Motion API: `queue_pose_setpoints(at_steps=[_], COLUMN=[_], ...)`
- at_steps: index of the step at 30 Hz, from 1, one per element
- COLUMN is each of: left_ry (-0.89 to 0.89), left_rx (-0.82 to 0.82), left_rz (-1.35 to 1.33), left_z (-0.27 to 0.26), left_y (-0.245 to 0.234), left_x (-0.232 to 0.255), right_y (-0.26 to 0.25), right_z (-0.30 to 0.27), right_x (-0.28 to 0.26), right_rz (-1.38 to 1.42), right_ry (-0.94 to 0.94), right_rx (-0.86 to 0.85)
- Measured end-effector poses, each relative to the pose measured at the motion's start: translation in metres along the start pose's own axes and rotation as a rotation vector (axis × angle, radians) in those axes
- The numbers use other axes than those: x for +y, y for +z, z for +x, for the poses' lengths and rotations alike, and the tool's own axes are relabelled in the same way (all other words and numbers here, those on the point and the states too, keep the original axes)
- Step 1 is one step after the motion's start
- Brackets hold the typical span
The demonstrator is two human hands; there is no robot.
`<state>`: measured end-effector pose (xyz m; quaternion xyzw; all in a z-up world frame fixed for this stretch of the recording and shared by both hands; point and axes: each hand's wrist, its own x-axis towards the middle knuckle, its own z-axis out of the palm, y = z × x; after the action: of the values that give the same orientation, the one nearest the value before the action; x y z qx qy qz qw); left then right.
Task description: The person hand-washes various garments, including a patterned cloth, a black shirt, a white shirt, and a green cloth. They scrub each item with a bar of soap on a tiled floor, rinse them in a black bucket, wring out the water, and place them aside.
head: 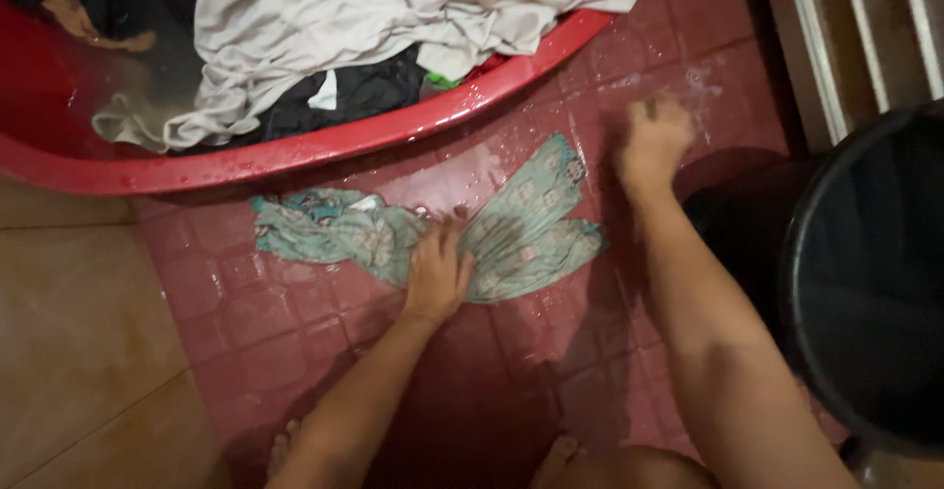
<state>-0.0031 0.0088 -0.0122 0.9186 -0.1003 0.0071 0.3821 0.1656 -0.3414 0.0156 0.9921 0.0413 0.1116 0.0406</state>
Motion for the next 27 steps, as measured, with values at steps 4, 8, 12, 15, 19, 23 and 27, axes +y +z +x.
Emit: queue_pose_setpoints(at_steps=[4,8,12,15,19,23,27], left_ry=[-0.161,-0.181,0.009,0.021,0.161,0.366,0.553], left_rx=[-0.081,0.017,-0.129,-0.169,0.132,0.13,-0.167], left_rz=[0.138,-0.103,-0.038,0.075,-0.022,0.059,0.201], left_z=[0.012,0.029,0.027,0.033,0.046,0.064,0.052], left_y=[-0.002,-0.022,-0.039,-0.043,-0.064,-0.081,-0.069], left_x=[0.001,-0.001,-0.001,0.001,0.007,0.011,0.004], right_y=[-0.004,-0.013,-0.043,-0.067,-0.095,-0.108,-0.077], right_z=[-0.005,0.01,0.008,0.011,0.021,0.02,-0.006], right_x=[-0.061,-0.069,-0.071,-0.074,-0.069,-0.065,-0.039], right_rz=[0.322,0.457,0.486,0.562,0.694,0.725,0.482], right_ry=[-0.474,-0.405,-0.334,-0.317,-0.277,-0.272,-0.302], right_rx=[-0.172,-0.338,-0.318,-0.229,-0.067,0.104,-0.098])
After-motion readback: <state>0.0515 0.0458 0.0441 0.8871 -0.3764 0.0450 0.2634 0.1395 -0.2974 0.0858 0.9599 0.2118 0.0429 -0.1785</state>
